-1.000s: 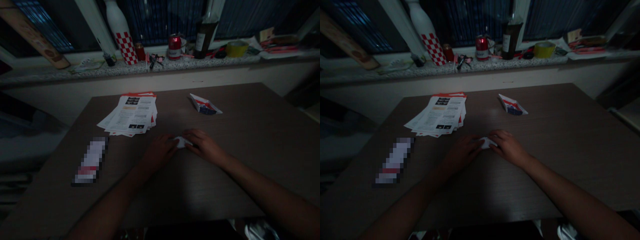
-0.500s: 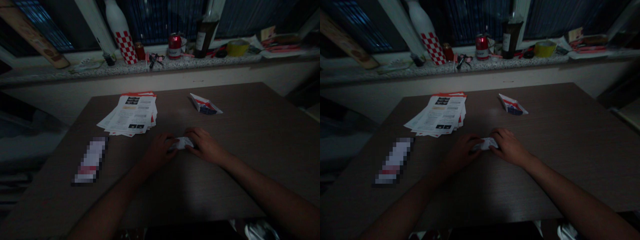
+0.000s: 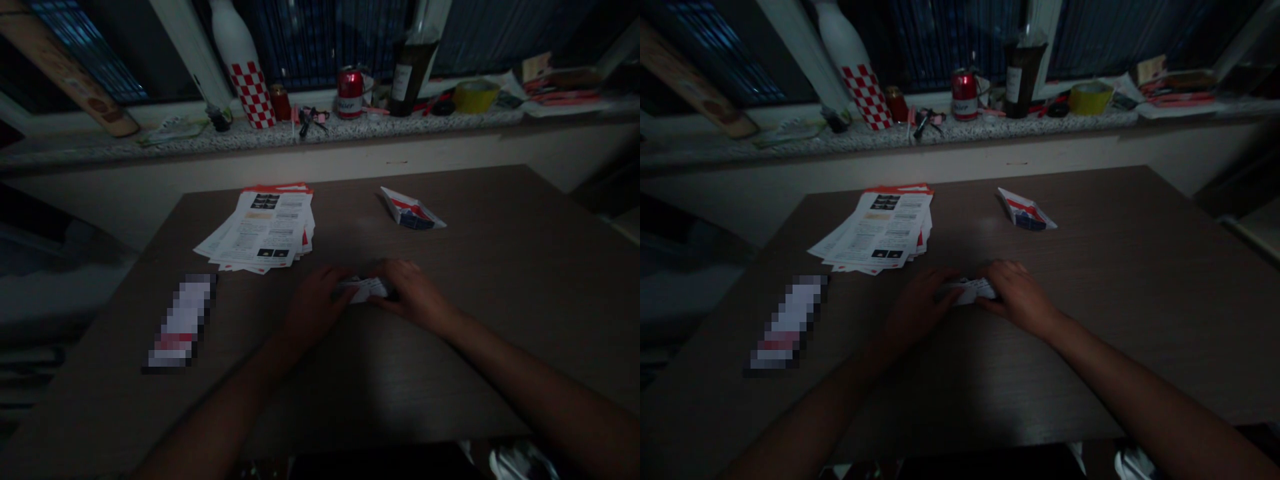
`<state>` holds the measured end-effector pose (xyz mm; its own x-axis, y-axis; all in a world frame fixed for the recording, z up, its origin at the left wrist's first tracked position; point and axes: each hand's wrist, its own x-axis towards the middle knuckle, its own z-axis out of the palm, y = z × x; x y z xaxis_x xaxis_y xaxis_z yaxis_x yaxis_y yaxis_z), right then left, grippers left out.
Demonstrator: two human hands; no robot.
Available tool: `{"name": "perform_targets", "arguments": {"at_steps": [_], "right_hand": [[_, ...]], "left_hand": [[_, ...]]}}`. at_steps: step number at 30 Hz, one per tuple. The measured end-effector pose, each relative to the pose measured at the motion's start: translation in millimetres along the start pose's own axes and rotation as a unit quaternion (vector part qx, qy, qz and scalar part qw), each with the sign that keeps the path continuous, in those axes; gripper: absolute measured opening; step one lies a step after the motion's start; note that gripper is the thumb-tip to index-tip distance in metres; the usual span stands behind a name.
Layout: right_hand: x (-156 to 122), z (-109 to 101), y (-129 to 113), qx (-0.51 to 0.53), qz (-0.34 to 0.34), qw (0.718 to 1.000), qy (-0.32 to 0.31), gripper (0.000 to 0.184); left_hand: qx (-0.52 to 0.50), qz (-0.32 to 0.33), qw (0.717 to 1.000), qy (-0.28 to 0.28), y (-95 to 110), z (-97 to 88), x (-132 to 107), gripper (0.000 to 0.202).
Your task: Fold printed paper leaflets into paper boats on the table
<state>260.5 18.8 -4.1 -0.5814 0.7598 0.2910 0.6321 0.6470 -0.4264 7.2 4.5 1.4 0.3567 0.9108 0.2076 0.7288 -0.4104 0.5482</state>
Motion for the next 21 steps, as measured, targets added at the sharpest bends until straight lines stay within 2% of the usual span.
{"name": "perform_targets", "arguments": {"at_steps": [4,9,21], "right_hand": [[0.5,-0.6,-4.2,0.018,-0.005,1.000,0.007,0.029],[1.2,-0.7,-6.3,0.055,-0.003,0.998,0.027,0.015],[2.8,5.8,1.9,0.011,0.012,1.000,-0.004,0.021]], "left_hand": [[0.029,-0.003,1.000,0.006,3.9,-3.0,-0.6,0.020],[0.015,0.002,1.000,0.005,5.2,-6.0,0.4,0.015],[0.011,-0.024,1.000,-0.016,1.0,2.4,3.6,0.013]]}}
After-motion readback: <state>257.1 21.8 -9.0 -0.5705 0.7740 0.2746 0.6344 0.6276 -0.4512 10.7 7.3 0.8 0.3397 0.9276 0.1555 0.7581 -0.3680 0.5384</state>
